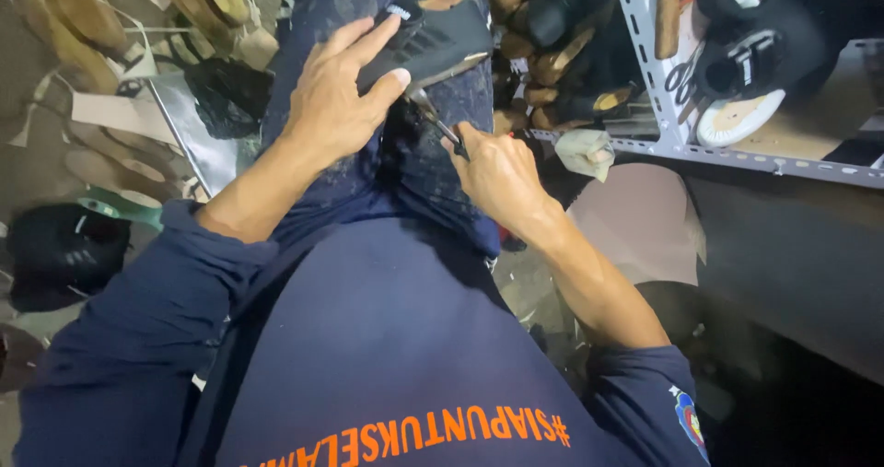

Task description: The person uses a hammer and a metal tool to repeatedly tap and shape the sole of a black shoe held between their legs. They adjust the shoe's position and continue hammering along the edge of the sole throughout the clip.

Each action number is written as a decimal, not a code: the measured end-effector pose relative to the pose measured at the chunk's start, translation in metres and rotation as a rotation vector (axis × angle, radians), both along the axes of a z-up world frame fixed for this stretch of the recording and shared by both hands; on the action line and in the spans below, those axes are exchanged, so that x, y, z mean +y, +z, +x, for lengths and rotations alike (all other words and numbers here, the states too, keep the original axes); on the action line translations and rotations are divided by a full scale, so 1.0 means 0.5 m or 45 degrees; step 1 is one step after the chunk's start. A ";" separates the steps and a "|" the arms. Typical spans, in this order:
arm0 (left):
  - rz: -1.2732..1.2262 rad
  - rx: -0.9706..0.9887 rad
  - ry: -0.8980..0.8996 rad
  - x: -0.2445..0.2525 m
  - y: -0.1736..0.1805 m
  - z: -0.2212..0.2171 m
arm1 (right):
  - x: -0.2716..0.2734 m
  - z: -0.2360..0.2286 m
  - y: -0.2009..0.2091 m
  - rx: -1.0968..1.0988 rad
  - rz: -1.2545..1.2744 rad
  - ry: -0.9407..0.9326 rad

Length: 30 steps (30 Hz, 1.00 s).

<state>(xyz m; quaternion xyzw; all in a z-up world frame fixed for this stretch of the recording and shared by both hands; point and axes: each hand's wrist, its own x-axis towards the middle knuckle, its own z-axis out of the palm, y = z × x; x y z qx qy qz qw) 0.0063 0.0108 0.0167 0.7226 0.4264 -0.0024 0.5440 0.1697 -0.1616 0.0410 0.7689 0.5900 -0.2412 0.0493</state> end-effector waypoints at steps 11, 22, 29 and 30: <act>1.211 -0.355 -0.137 -0.036 -0.089 -0.029 | 0.007 -0.004 0.038 0.094 -0.088 -0.074; 1.565 -0.065 -0.257 -0.082 -0.062 -0.040 | -0.009 -0.003 0.077 0.134 -0.264 -0.077; 1.470 -0.144 -0.215 -0.053 -0.065 -0.042 | -0.019 -0.005 0.030 0.061 -0.041 -0.046; 1.403 -0.187 -0.213 -0.046 -0.069 -0.041 | -0.023 -0.003 0.010 -0.010 0.038 -0.017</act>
